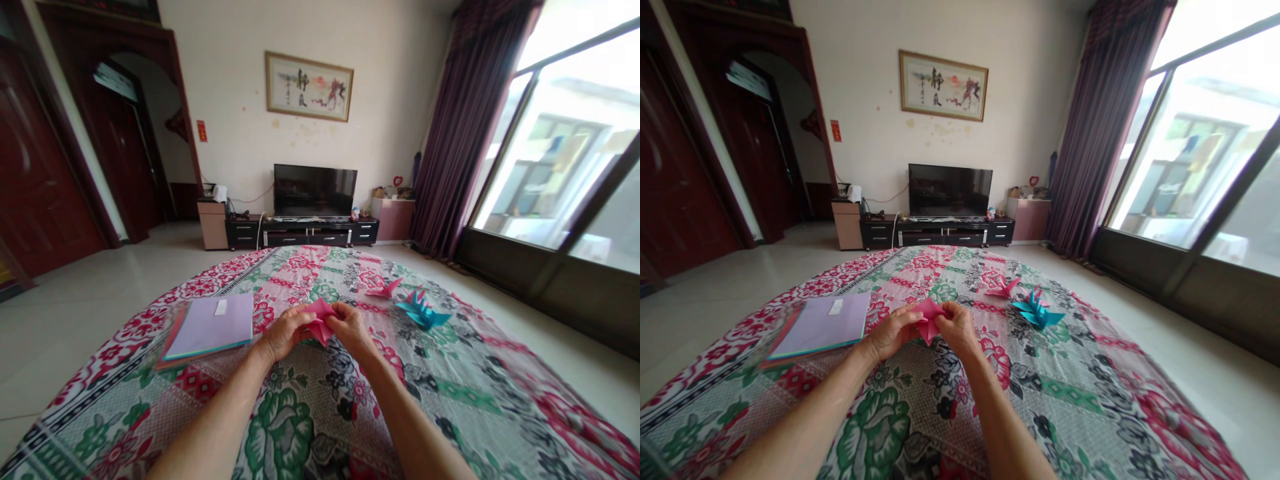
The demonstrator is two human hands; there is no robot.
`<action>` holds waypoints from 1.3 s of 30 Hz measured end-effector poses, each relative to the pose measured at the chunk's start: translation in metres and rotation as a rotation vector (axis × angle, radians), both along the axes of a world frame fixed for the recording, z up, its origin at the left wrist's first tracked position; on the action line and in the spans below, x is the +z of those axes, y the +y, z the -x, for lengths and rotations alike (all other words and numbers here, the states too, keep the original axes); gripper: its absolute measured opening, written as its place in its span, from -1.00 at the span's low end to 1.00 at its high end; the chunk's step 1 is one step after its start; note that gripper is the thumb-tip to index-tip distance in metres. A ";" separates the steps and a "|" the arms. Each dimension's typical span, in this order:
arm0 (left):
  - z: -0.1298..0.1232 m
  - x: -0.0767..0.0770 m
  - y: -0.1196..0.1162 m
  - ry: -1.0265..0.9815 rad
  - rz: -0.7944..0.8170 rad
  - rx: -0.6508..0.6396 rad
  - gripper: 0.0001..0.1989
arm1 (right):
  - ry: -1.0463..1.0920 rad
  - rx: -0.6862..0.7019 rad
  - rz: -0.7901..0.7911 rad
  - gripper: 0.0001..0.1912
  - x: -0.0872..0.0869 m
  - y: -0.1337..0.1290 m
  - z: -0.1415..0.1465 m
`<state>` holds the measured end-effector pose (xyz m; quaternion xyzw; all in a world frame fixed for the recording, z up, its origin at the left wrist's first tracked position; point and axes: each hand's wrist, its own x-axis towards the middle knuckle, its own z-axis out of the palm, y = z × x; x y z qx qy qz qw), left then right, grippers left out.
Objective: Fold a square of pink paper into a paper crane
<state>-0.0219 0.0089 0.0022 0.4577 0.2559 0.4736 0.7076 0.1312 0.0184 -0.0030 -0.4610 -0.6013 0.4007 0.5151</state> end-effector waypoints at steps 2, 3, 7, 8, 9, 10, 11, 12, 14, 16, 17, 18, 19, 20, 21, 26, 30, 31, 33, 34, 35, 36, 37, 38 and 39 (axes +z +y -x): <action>-0.001 -0.001 0.001 -0.017 0.006 0.005 -0.78 | -0.020 0.001 -0.020 -0.84 -0.001 0.000 0.000; -0.001 -0.001 0.002 -0.024 0.012 0.007 -0.79 | -0.028 0.003 -0.031 -0.84 -0.001 0.001 0.000; -0.003 0.000 0.004 0.009 0.064 0.071 -0.78 | -0.053 -0.018 -0.057 -0.83 -0.006 0.004 0.001; -0.004 0.000 0.004 0.024 0.071 0.081 -0.78 | -0.056 -0.037 -0.055 -0.82 -0.008 0.005 0.002; -0.006 0.000 0.003 0.034 0.074 0.085 -0.77 | -0.061 -0.059 -0.053 -0.81 -0.009 0.006 0.002; -0.007 0.001 0.003 0.037 0.072 0.088 -0.77 | -0.067 -0.081 -0.052 -0.81 -0.009 0.006 0.003; -0.008 0.001 0.003 0.034 0.069 0.092 -0.77 | -0.078 -0.101 -0.054 -0.80 -0.009 0.006 0.003; -0.010 0.001 0.003 0.029 0.066 0.102 -0.78 | -0.093 -0.118 -0.059 -0.81 -0.009 0.006 0.003; -0.013 0.000 0.003 0.019 0.063 0.139 -0.80 | -0.143 -0.146 -0.078 -0.81 -0.007 0.004 0.004; -0.015 0.000 0.003 0.022 0.067 0.172 -0.81 | -0.210 -0.185 -0.102 -0.81 -0.003 0.002 0.004; -0.016 0.000 0.003 0.027 0.071 0.186 -0.81 | -0.242 -0.208 -0.112 -0.80 -0.002 0.000 0.004; -0.016 0.000 0.003 0.032 0.076 0.198 -0.82 | -0.268 -0.231 -0.117 -0.80 0.000 -0.001 0.005; -0.017 0.001 0.003 0.037 0.081 0.208 -0.84 | -0.284 -0.251 -0.119 -0.80 0.001 -0.001 0.005; -0.017 0.002 0.003 0.041 0.085 0.212 -0.85 | -0.294 -0.265 -0.117 -0.79 0.002 -0.002 0.005; -0.017 0.003 0.002 0.044 0.088 0.215 -0.86 | -0.299 -0.272 -0.113 -0.79 0.003 -0.003 0.005; -0.021 0.002 0.002 0.113 0.109 0.287 -0.82 | -0.294 -0.265 -0.113 -0.80 0.001 -0.003 0.008; -0.022 -0.005 0.007 0.187 0.127 0.429 -0.86 | -0.111 -0.183 -0.053 -0.82 0.002 -0.003 0.008; -0.022 -0.007 0.008 0.195 0.135 0.445 -0.86 | -0.026 -0.137 -0.013 -0.80 0.003 -0.003 0.008; -0.020 -0.008 0.010 0.189 0.150 0.463 -0.85 | 0.181 -0.058 0.087 -0.73 0.004 -0.003 0.006; -0.019 -0.007 0.010 0.179 0.155 0.467 -0.85 | 0.285 -0.042 0.139 -0.70 0.004 -0.003 0.004; -0.018 -0.007 0.011 0.163 0.160 0.470 -0.85 | 0.376 -0.037 0.185 -0.70 0.004 -0.003 0.003; -0.018 -0.005 0.011 0.148 0.165 0.471 -0.85 | 0.440 -0.043 0.223 -0.70 0.003 -0.003 0.001; -0.018 -0.004 0.011 0.134 0.171 0.470 -0.86 | 0.472 -0.044 0.250 -0.72 0.001 -0.003 0.000; -0.018 -0.003 0.010 0.122 0.180 0.467 -0.86 | 0.483 -0.040 0.269 -0.73 0.000 -0.003 -0.002; -0.018 -0.002 0.010 0.112 0.188 0.459 -0.87 | 0.478 -0.022 0.283 -0.72 -0.002 -0.003 -0.002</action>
